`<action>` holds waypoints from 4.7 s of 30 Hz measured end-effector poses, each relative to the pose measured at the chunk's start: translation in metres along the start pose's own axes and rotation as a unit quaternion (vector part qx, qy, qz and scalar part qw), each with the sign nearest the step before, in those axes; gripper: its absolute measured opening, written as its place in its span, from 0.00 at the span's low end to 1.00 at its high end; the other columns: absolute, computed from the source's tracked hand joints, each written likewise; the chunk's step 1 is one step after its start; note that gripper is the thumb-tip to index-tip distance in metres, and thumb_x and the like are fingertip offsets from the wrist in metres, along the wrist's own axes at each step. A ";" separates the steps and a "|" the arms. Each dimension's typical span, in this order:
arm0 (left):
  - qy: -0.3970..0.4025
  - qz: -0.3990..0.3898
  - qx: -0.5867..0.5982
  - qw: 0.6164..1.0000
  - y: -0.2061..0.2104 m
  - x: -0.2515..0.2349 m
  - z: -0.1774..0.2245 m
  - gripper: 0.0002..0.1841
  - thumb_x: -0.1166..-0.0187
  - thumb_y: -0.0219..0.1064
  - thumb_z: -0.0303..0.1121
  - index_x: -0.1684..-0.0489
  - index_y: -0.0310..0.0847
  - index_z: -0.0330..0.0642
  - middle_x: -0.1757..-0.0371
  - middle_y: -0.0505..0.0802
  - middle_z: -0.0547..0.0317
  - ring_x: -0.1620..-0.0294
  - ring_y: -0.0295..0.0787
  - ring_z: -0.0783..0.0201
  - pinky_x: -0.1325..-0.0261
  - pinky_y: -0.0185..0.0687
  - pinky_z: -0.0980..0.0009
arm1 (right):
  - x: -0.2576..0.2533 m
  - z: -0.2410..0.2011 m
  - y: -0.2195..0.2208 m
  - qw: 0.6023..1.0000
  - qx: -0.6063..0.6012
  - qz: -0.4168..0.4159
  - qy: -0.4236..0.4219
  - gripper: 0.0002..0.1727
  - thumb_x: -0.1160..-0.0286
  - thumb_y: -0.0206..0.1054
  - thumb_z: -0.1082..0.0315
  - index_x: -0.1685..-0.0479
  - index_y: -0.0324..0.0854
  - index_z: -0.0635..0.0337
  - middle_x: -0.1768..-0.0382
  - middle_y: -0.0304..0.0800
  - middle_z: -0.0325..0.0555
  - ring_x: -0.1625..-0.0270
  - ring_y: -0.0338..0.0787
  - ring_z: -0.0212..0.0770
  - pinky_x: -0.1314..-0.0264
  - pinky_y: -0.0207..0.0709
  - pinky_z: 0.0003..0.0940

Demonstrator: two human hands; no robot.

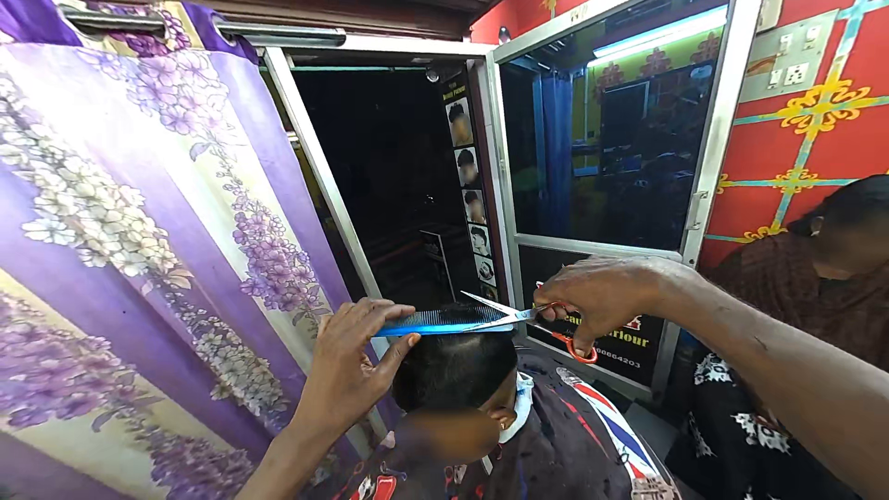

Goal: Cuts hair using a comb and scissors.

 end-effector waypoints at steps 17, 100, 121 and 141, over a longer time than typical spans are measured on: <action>-0.023 0.041 0.095 0.994 -0.005 0.103 0.028 0.16 0.18 0.69 0.51 0.37 0.87 0.61 0.43 0.91 0.65 0.39 0.83 0.67 0.36 0.74 0.62 | 0.036 0.041 -0.029 0.964 0.101 0.243 0.034 0.15 0.38 0.78 0.76 0.55 0.89 0.45 0.61 0.94 0.34 0.60 0.93 0.43 0.57 0.85 0.50; -0.040 0.079 0.149 0.985 -0.003 0.106 0.007 0.18 0.18 0.67 0.53 0.38 0.88 0.58 0.44 0.92 0.64 0.40 0.85 0.68 0.37 0.79 0.65 | -0.008 -0.002 -0.107 0.963 0.161 0.214 0.029 0.12 0.32 0.75 0.73 0.53 0.86 0.45 0.63 0.92 0.37 0.58 0.91 0.45 0.55 0.82 0.52; -0.061 -0.010 0.125 0.990 0.026 -0.004 -0.042 0.20 0.28 0.71 0.52 0.42 0.91 0.57 0.42 0.91 0.75 0.36 0.84 0.68 0.33 0.79 0.57 | -0.028 -0.012 -0.033 0.994 -0.026 -0.095 -0.051 0.18 0.37 0.85 0.61 0.54 0.86 0.60 0.66 0.88 0.40 0.64 0.85 0.33 0.57 0.78 0.35; -0.136 0.054 0.123 0.982 -0.007 0.047 -0.037 0.18 0.20 0.64 0.51 0.46 0.91 0.52 0.52 0.93 0.69 0.57 0.88 0.74 0.59 0.84 0.74 | 0.005 0.007 -0.057 0.996 0.018 0.083 0.020 0.10 0.29 0.75 0.71 0.53 0.88 0.48 0.69 0.88 0.38 0.66 0.88 0.40 0.61 0.81 0.47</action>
Point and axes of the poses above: each hand's wrist, its own x-axis away from the middle knuckle, its own y-axis out of the palm, z = x × y, the point moved 10 cm from there along -x, towards the middle knuckle
